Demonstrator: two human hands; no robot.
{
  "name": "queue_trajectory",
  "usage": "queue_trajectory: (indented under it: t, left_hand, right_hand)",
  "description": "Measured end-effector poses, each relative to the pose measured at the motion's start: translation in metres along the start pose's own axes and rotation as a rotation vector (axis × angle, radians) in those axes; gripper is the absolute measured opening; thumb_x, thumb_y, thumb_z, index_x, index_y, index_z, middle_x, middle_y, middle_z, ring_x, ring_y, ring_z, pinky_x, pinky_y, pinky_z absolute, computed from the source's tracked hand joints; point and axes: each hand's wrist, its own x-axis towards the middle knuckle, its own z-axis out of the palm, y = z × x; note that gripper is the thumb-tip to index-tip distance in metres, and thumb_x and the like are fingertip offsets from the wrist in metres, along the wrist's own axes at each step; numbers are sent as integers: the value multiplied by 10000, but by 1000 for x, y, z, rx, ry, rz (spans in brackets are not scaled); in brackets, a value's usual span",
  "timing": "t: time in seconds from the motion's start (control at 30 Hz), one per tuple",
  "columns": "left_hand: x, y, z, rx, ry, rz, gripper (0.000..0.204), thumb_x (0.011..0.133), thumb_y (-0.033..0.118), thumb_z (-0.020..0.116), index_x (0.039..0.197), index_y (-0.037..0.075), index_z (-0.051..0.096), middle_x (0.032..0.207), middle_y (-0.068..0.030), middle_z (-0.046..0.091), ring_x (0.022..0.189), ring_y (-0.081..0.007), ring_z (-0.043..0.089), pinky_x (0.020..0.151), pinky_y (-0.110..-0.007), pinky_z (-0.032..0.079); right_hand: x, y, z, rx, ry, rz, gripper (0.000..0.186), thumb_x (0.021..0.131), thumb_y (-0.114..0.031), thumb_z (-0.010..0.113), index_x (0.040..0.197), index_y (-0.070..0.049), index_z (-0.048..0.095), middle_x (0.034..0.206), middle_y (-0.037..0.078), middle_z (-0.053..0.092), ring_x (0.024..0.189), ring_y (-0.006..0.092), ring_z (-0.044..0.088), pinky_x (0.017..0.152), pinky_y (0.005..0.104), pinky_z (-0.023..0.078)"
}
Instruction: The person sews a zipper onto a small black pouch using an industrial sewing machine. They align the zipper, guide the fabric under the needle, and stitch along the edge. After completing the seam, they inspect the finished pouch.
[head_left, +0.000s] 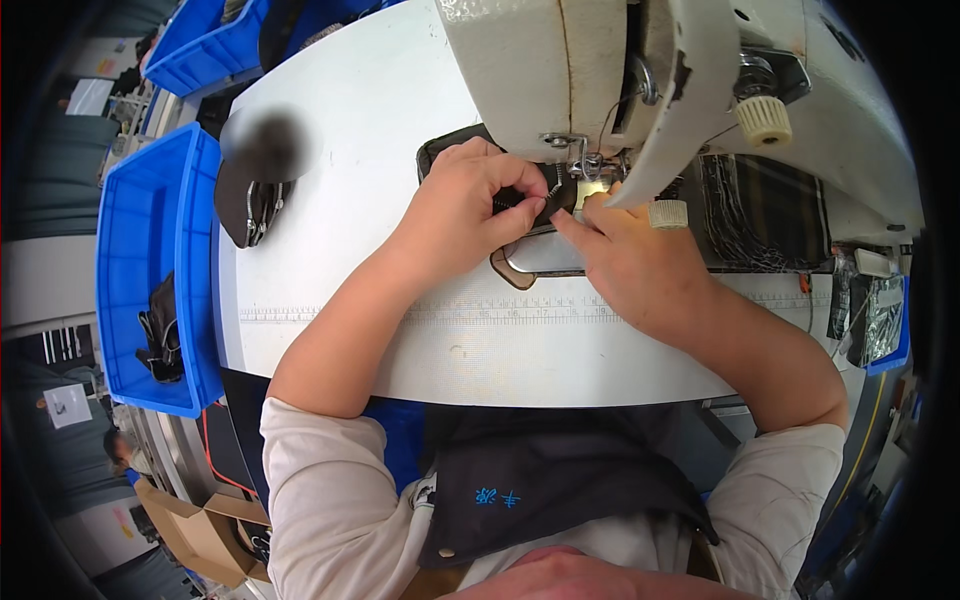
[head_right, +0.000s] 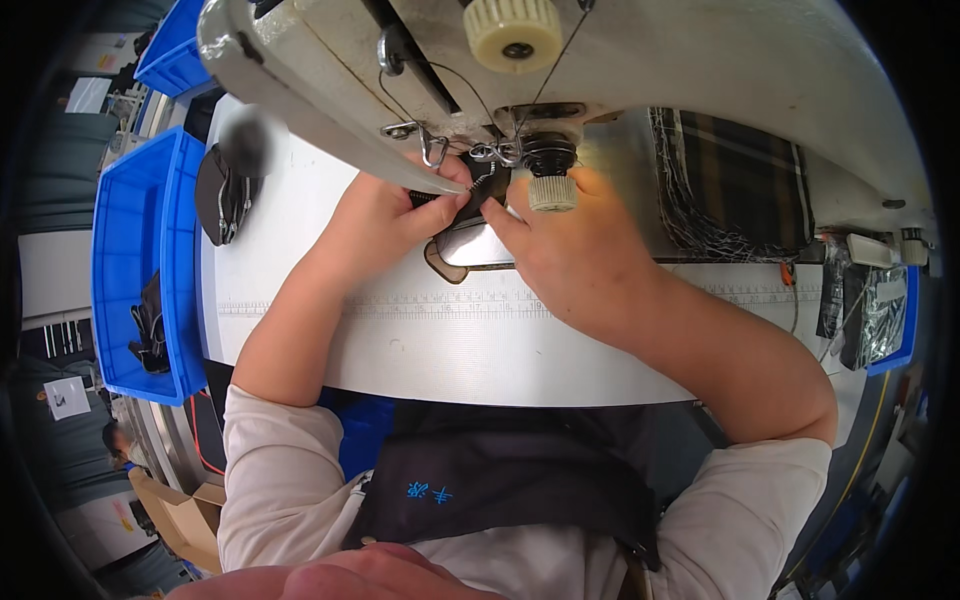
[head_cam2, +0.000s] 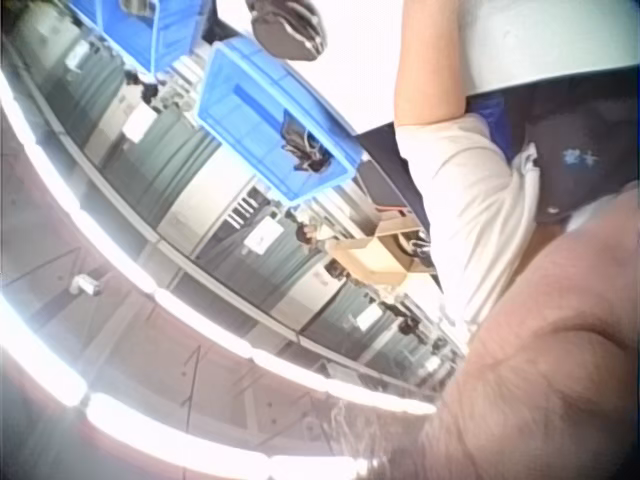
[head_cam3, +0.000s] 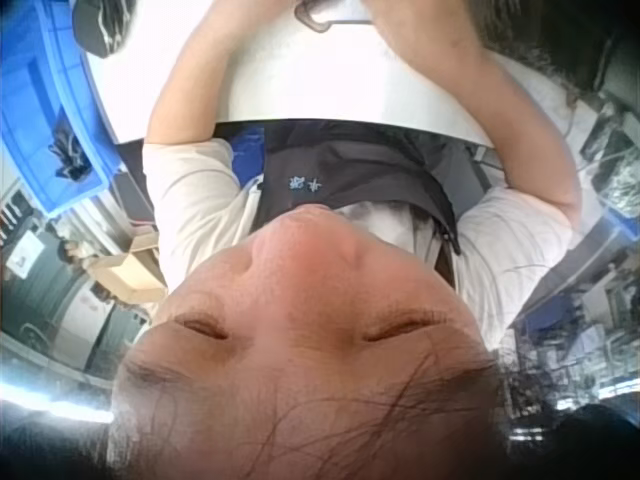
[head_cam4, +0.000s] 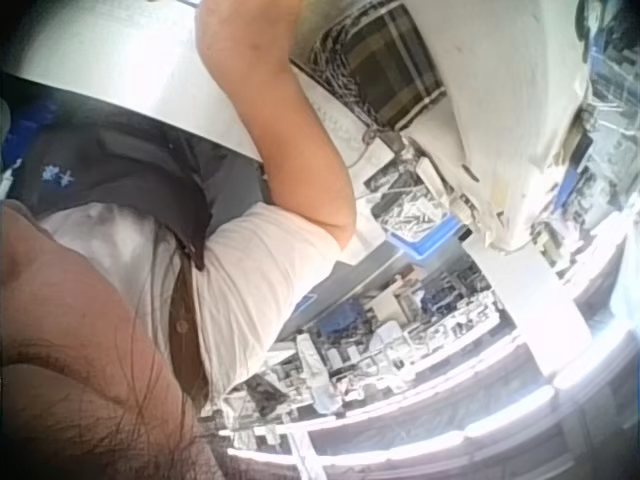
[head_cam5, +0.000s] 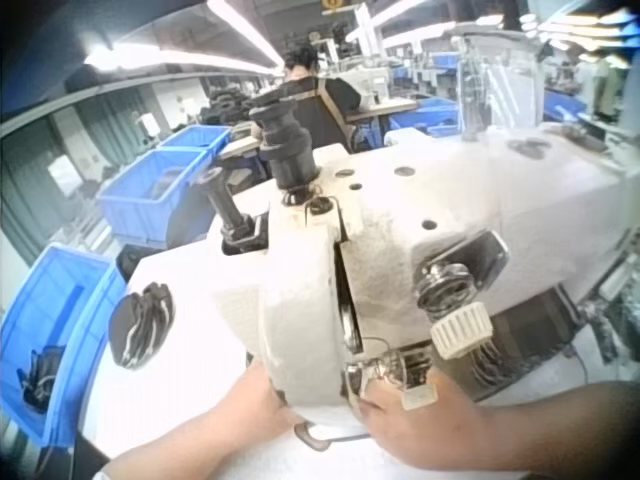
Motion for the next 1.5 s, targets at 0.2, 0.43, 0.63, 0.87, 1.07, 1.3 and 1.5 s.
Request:
queue_trajectory:
  t: [0.2,0.43,0.63,0.87,1.07,1.3,1.5]
  left_hand:
    - [1,-1,4,-52,-29,45,273,857,78,702,1124,114,658,955,-27,691,1032,-242,567,962,-413,389]
    - [-1,5,24,446,144,147,390,767,86,765,1140,147,670,1029,0,662,1070,-273,546,910,-482,378]
    - [1,9,23,679,319,342,334,702,117,805,1018,177,719,1054,46,672,1054,-232,568,892,-462,395]
    - [1,9,19,782,357,515,211,712,176,818,907,187,738,959,74,676,923,-193,593,874,-445,391]
    - [1,11,22,781,319,509,221,740,211,829,942,211,739,943,75,681,797,-195,586,763,-401,372]
    - [-3,10,23,732,332,433,208,731,187,824,918,191,734,963,76,684,962,-200,572,871,-464,335]
    - [3,6,24,730,336,521,253,736,170,818,967,196,718,933,51,668,897,-213,582,842,-447,347]
  right_hand:
    - [2,4,-2,31,-9,23,440,773,-121,737,1206,-41,729,933,56,660,887,250,613,828,375,461]
    - [2,7,-5,0,9,49,440,786,-107,719,1222,-52,734,828,57,677,850,268,623,801,377,470]
    - [-2,6,0,23,-22,22,430,794,-114,711,1220,-73,740,842,33,710,881,242,664,818,378,463]
    - [-3,3,-2,9,2,-1,434,784,-105,709,1213,-46,732,785,20,694,810,216,646,818,364,437]
    - [-3,4,-2,5,-36,-4,423,782,-100,705,1200,-47,734,763,25,684,801,212,638,823,363,429]
    - [-2,3,-2,-18,-6,-15,391,782,-105,700,1167,-49,739,770,29,689,784,210,639,813,360,430]
    - [-1,2,-3,-1,-39,-1,398,775,-108,704,1168,-66,742,814,30,702,813,208,659,805,358,434]
